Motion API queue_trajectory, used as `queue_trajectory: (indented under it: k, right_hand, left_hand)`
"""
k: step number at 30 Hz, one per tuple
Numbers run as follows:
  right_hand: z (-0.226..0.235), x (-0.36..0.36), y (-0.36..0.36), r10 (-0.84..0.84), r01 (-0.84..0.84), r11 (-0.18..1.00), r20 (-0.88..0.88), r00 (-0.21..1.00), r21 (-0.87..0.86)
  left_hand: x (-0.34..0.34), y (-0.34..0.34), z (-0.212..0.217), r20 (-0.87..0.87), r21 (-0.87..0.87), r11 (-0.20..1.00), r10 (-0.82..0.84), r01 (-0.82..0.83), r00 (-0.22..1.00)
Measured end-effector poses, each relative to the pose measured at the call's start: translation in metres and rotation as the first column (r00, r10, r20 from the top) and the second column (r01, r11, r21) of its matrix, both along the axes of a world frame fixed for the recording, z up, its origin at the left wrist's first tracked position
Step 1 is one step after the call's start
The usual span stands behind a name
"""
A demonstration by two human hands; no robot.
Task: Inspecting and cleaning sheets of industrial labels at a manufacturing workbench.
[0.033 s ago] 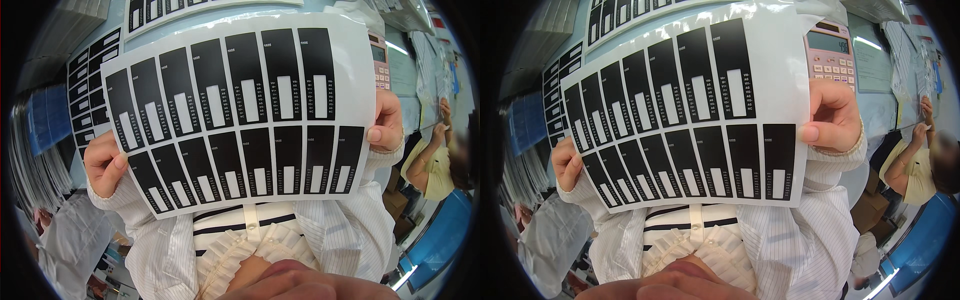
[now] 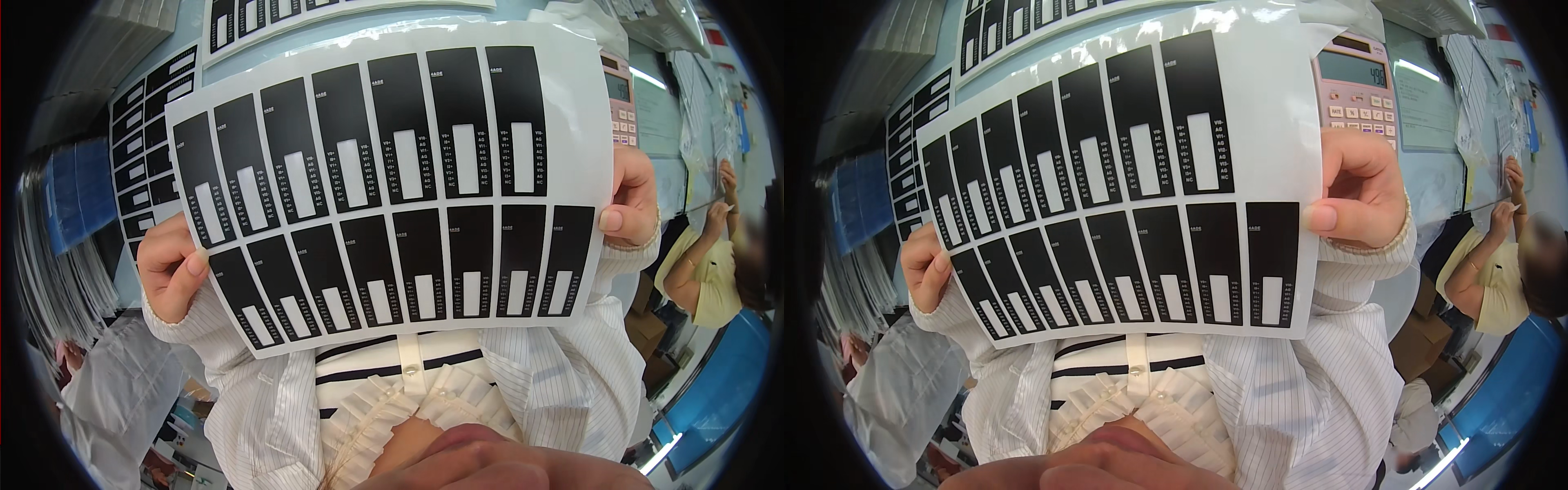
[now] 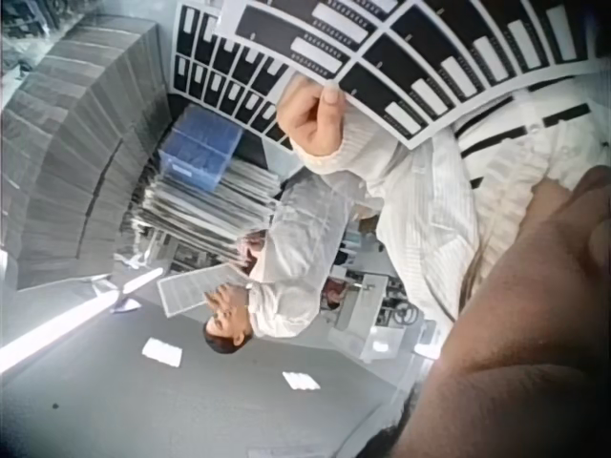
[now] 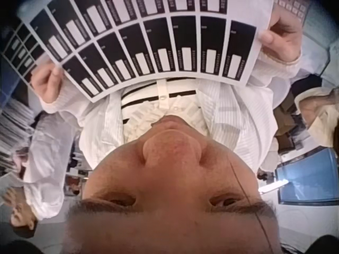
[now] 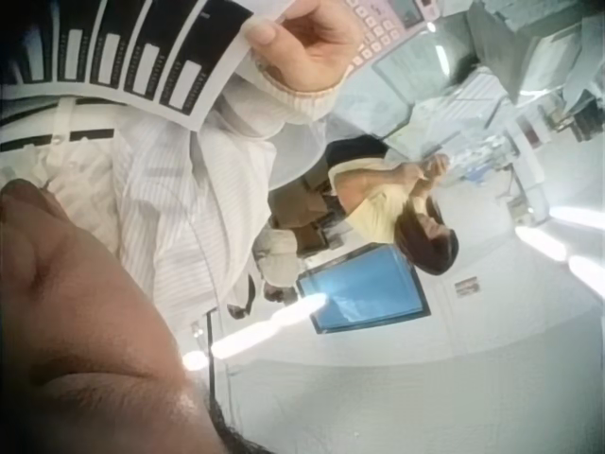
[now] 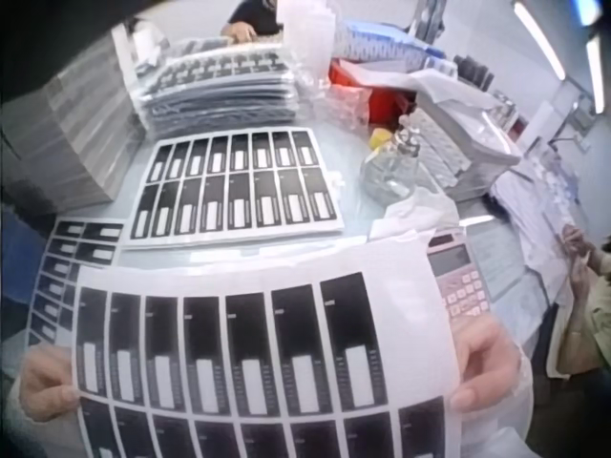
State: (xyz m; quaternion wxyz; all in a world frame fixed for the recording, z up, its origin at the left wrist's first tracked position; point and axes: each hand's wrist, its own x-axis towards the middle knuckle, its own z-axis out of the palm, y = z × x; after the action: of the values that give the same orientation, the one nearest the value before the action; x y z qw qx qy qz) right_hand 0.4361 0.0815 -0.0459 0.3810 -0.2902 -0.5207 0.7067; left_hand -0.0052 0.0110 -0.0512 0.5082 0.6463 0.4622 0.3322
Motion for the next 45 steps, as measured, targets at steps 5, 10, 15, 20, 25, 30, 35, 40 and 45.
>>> queue_trajectory:
  k: [5,10,15,20,25,30,35,40,45]
  right_hand:
    - [0.001,0.000,-0.001,-0.038,0.038,0.999,0.008,0.999,-0.025]
    - [-0.003,0.002,0.003,0.021,-0.012,0.987,0.049,0.999,-0.161]
    - [-0.003,-0.001,0.004,0.030,-0.016,0.986,0.082,0.996,-0.165]
    - [-0.001,-0.003,0.005,0.013,0.008,0.985,0.119,0.993,-0.175]
    - [0.000,-0.008,0.004,-0.019,0.058,0.977,0.188,0.982,-0.204]
    - [0.003,-0.009,0.006,0.003,0.042,0.974,0.200,0.980,-0.223]
    - [0.000,-0.006,0.006,0.020,0.025,0.978,0.213,0.977,-0.205]
    - [0.001,-0.007,0.005,0.012,0.028,0.979,0.190,0.982,-0.204]
    - [-0.006,-0.004,0.006,-0.014,0.054,0.977,0.186,0.982,-0.208]
  left_hand:
    - [0.002,0.002,-0.001,0.023,0.018,1.000,0.007,-0.007,1.000]
    - [0.003,-0.002,-0.004,0.066,-0.017,0.997,0.079,-0.078,0.995]
    - [-0.008,-0.007,-0.008,0.010,-0.089,0.990,0.113,-0.112,0.994]
    - [-0.008,-0.006,-0.015,0.094,-0.150,0.977,0.169,-0.154,0.981]
    - [-0.012,-0.004,-0.020,0.121,-0.151,0.968,0.219,-0.200,0.968]
    - [-0.023,-0.008,-0.023,0.220,-0.230,0.941,0.300,-0.250,0.928]
    - [-0.026,-0.006,-0.031,0.216,-0.253,0.926,0.337,-0.281,0.916]
    - [-0.025,-0.006,-0.032,0.230,-0.266,0.919,0.354,-0.291,0.906]
    - [-0.019,-0.004,-0.029,0.242,-0.268,0.924,0.338,-0.272,0.910]
